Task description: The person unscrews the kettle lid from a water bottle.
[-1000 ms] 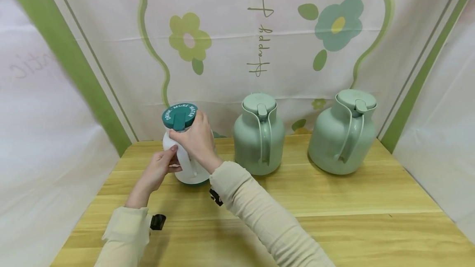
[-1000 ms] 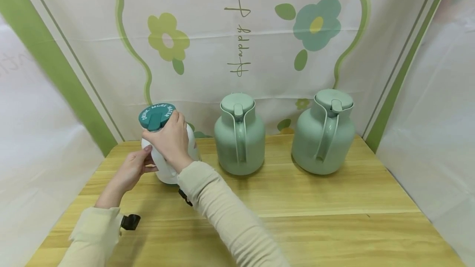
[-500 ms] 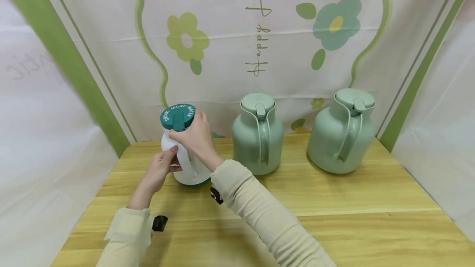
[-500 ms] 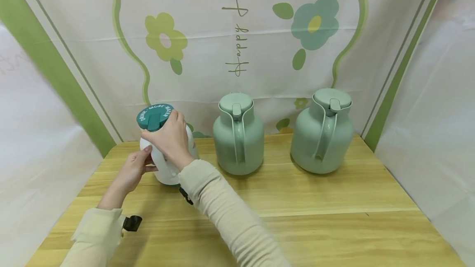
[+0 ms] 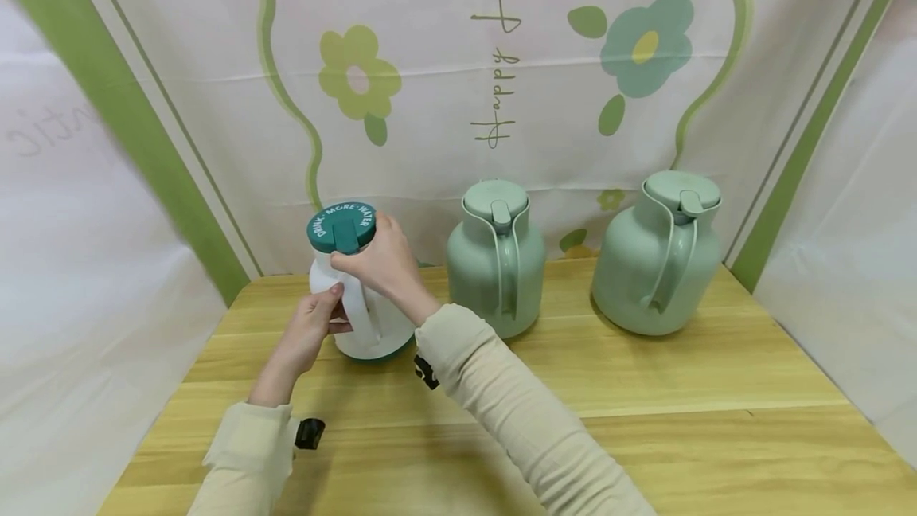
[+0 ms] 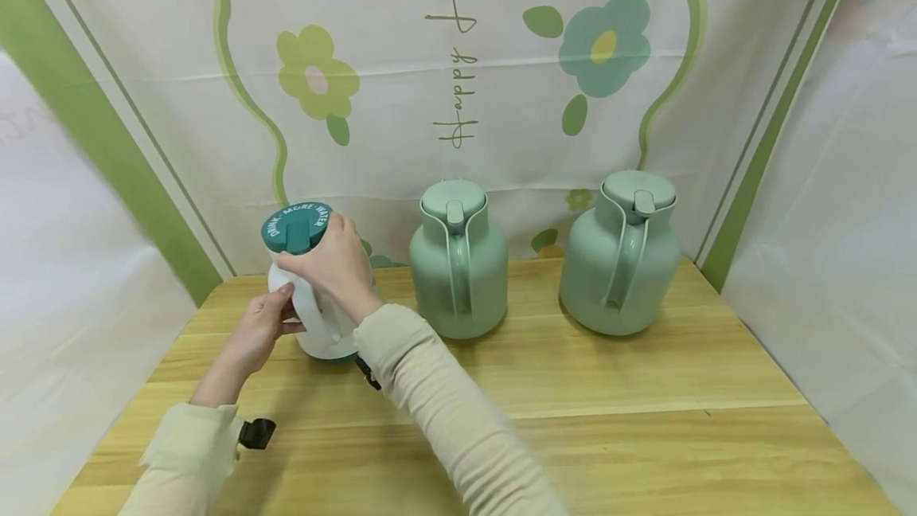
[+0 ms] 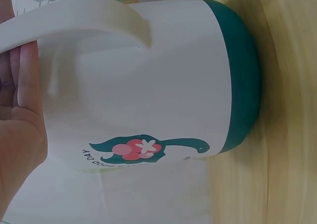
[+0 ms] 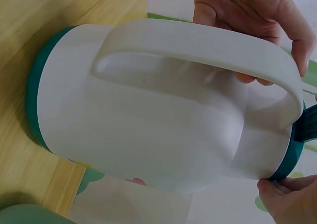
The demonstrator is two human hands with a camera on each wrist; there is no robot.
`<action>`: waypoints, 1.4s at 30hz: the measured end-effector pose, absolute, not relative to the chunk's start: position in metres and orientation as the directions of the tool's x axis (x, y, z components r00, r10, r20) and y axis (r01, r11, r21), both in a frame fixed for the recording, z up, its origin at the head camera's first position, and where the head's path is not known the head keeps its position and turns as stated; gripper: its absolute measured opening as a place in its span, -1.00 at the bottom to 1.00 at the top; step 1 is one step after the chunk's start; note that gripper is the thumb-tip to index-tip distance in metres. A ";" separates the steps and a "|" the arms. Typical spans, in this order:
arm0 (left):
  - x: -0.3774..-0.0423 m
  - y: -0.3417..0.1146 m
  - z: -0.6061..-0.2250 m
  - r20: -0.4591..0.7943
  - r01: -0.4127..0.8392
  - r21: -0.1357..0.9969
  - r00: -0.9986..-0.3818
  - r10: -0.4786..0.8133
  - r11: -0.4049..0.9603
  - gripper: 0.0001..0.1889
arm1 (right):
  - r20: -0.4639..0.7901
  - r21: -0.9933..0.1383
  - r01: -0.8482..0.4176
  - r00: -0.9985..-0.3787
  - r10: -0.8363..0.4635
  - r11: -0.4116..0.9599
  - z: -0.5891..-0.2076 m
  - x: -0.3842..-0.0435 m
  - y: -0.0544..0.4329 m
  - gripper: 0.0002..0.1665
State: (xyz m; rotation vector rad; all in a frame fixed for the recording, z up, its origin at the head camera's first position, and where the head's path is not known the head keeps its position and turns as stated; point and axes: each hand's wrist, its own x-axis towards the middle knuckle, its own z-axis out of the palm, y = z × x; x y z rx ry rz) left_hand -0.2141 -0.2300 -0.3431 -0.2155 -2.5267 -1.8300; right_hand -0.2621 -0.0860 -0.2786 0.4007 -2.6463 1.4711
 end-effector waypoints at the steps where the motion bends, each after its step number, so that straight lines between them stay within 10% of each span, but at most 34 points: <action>1: -0.214 -0.230 -0.343 0.090 0.117 0.946 -0.991 0.102 0.303 -0.36 | 0.202 -0.819 -0.271 -0.961 -0.188 0.506 -0.279 -0.263 -0.086 -0.04; 42: -0.212 -0.231 -0.346 0.054 0.085 0.948 -0.993 0.106 0.308 -0.37 | 0.139 -0.808 -0.361 -0.885 -0.445 0.466 -0.276 -0.290 -0.058 -0.12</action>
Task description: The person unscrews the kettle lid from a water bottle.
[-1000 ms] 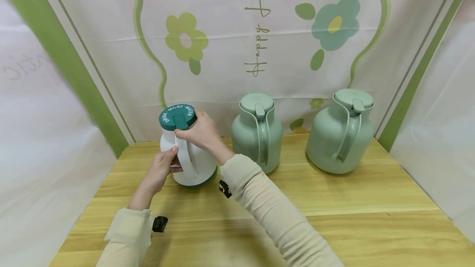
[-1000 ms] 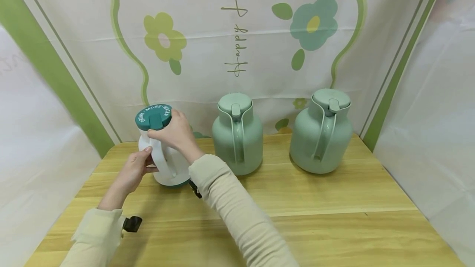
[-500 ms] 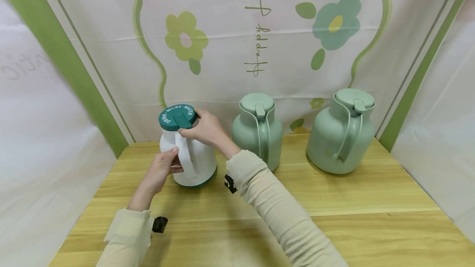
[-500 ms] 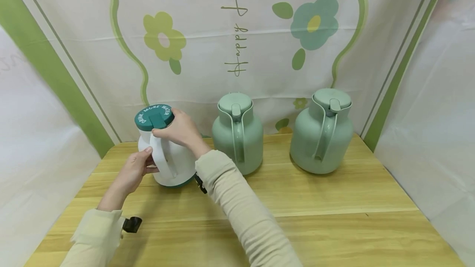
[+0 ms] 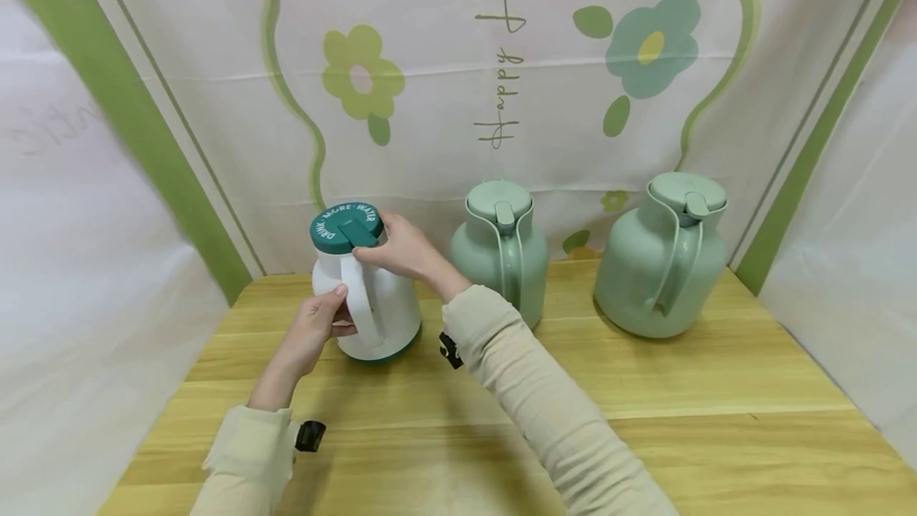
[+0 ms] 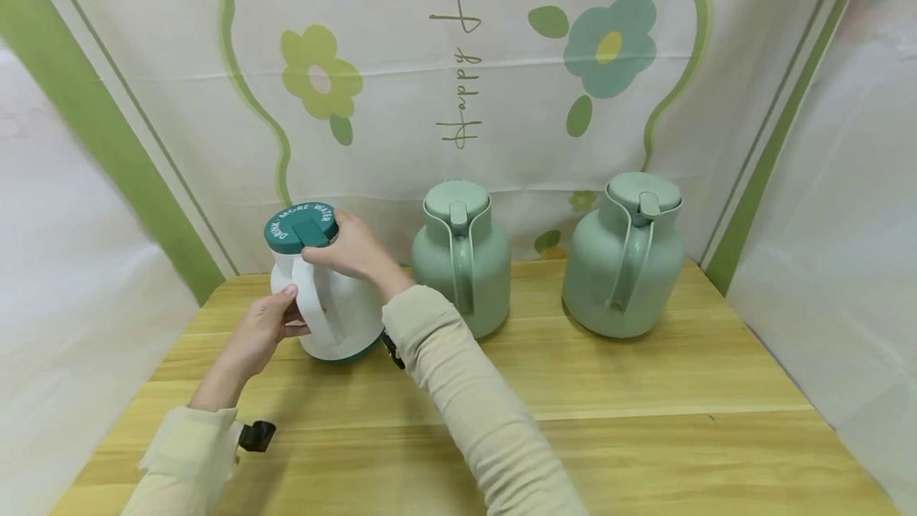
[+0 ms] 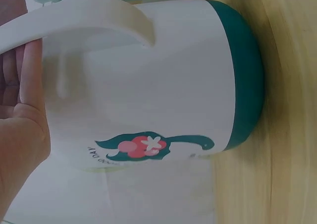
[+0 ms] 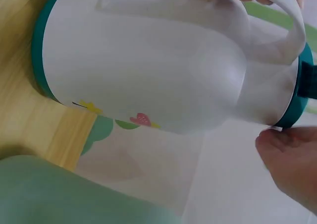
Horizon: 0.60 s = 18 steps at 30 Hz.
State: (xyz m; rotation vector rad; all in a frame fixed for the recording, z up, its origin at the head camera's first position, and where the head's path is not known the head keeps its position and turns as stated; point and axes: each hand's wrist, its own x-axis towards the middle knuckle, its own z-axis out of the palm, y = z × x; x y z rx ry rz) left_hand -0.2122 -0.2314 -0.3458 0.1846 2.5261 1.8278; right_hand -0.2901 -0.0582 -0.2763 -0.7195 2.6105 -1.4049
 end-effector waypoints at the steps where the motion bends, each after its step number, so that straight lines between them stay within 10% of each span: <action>1: -0.211 -0.232 -0.345 0.052 0.082 0.946 -0.993 0.103 0.313 -0.37 | 0.162 -0.800 -0.378 -0.884 -0.439 0.466 -0.276 -0.289 -0.060 -0.14; 18: -0.205 -0.222 -0.342 0.078 0.091 0.951 -0.995 0.055 0.297 -0.43 | 0.148 -0.794 -0.347 -0.907 -0.394 0.499 -0.270 -0.284 -0.056 -0.11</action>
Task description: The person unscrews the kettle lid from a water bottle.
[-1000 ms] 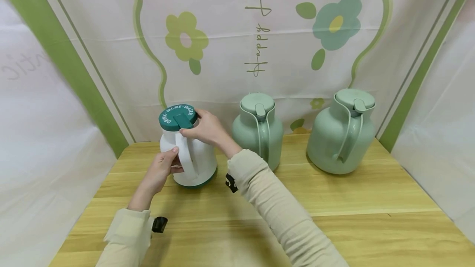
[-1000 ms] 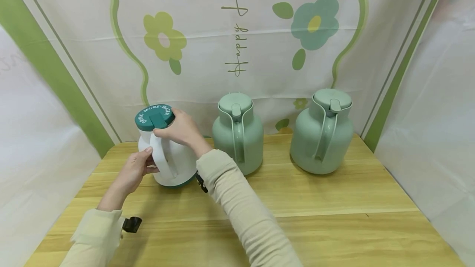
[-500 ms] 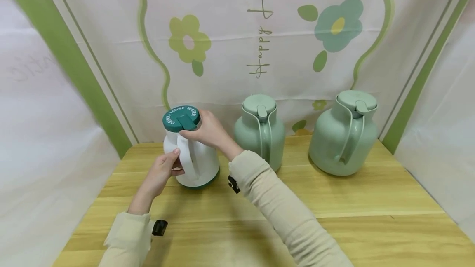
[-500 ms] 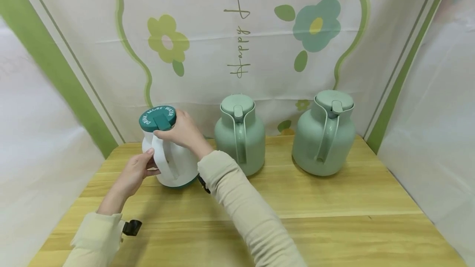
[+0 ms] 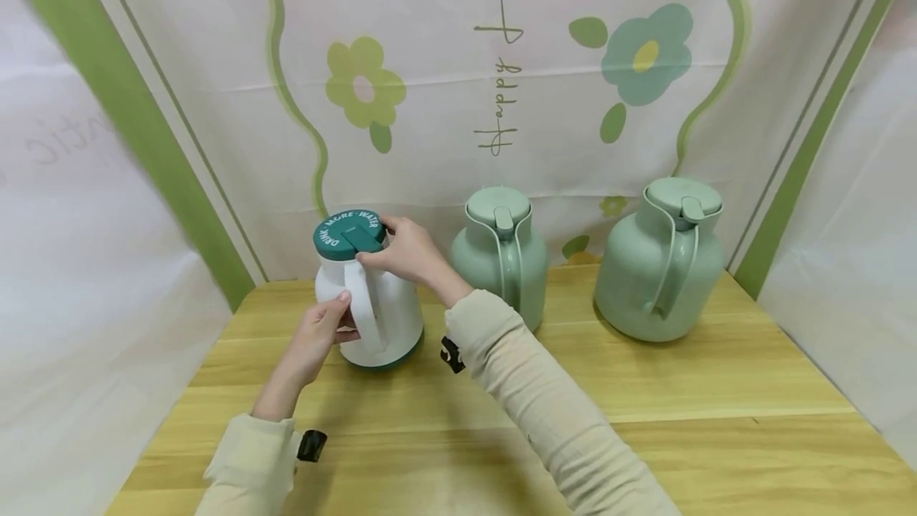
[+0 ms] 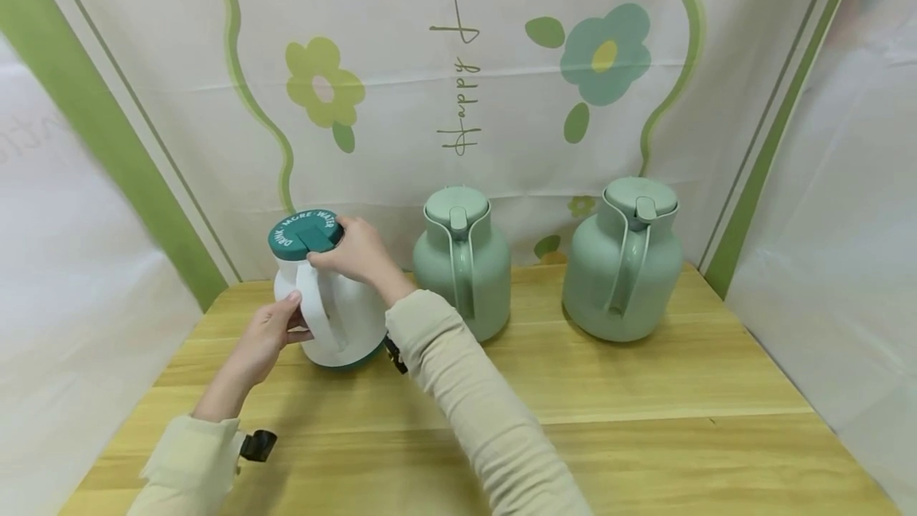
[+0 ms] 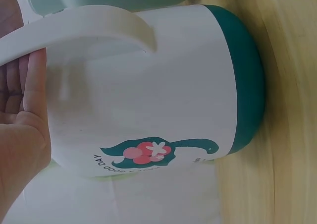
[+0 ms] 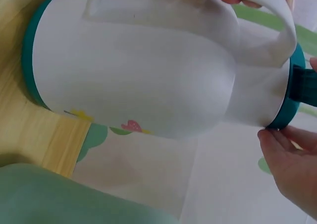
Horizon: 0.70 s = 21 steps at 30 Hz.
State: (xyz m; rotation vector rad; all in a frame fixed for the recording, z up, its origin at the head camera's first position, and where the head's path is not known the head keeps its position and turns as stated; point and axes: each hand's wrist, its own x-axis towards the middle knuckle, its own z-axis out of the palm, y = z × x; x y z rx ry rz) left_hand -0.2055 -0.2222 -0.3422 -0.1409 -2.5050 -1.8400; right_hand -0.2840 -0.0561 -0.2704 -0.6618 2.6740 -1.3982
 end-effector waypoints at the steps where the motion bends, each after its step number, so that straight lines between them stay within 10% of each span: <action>1: -0.206 -0.222 -0.342 0.079 0.091 0.951 -0.995 0.053 0.295 -0.43 | 0.141 -0.801 -0.344 -0.904 -0.404 0.490 -0.271 -0.286 -0.055 -0.11; 21: -0.204 -0.223 -0.346 0.080 0.085 0.956 -0.996 0.028 0.281 -0.45 | 0.224 -0.901 -0.366 -0.851 -0.474 0.231 -0.289 -0.302 -0.041 -0.28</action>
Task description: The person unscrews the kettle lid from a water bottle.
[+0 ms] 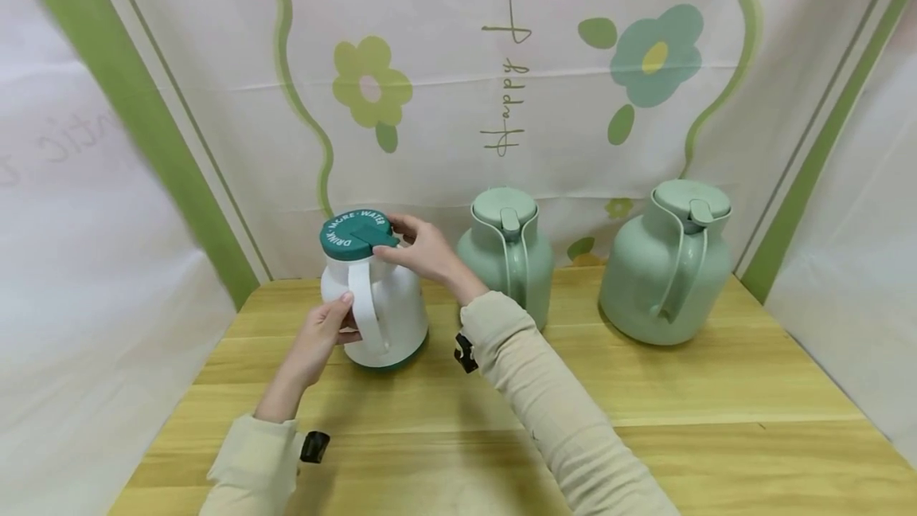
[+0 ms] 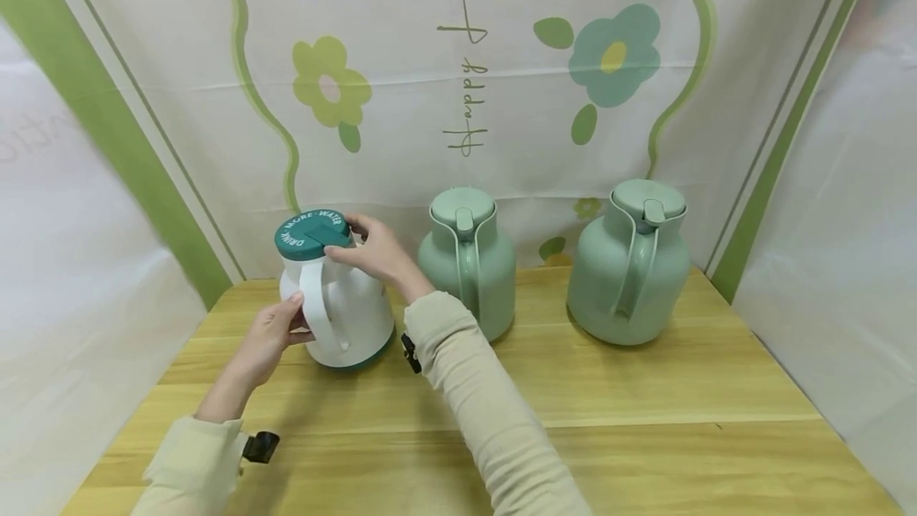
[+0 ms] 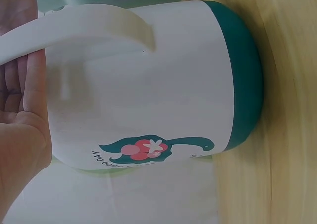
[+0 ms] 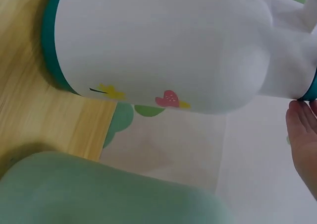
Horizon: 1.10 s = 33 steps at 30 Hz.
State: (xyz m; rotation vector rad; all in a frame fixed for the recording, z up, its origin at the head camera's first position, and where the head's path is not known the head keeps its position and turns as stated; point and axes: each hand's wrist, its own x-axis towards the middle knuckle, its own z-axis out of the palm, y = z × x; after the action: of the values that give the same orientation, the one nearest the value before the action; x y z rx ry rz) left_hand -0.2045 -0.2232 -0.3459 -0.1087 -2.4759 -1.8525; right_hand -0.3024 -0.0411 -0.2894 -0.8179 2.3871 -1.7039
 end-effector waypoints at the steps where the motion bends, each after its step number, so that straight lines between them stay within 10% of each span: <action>1: -0.205 -0.223 -0.346 0.079 0.084 0.957 -0.996 0.027 0.278 -0.45 | 0.238 -0.900 -0.375 -0.849 -0.471 0.222 -0.290 -0.303 -0.041 -0.30; 18: -0.203 -0.224 -0.344 0.051 0.058 0.955 -0.998 0.035 0.290 -0.43 | 0.471 -0.720 -0.550 -0.835 -0.285 0.422 -0.286 -0.293 -0.046 -0.59; 33: -0.201 -0.226 -0.344 0.040 0.049 0.953 -0.999 0.036 0.300 -0.41 | 0.413 -0.524 -0.479 -0.866 -0.283 0.704 -0.280 -0.279 -0.066 -0.19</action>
State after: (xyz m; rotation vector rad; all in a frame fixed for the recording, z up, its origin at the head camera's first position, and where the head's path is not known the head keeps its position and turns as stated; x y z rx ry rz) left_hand -0.2011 -0.2261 -0.3438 -0.0828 -2.5244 -1.8507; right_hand -0.2789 -0.0656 -0.2800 -0.7302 3.1760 -1.1253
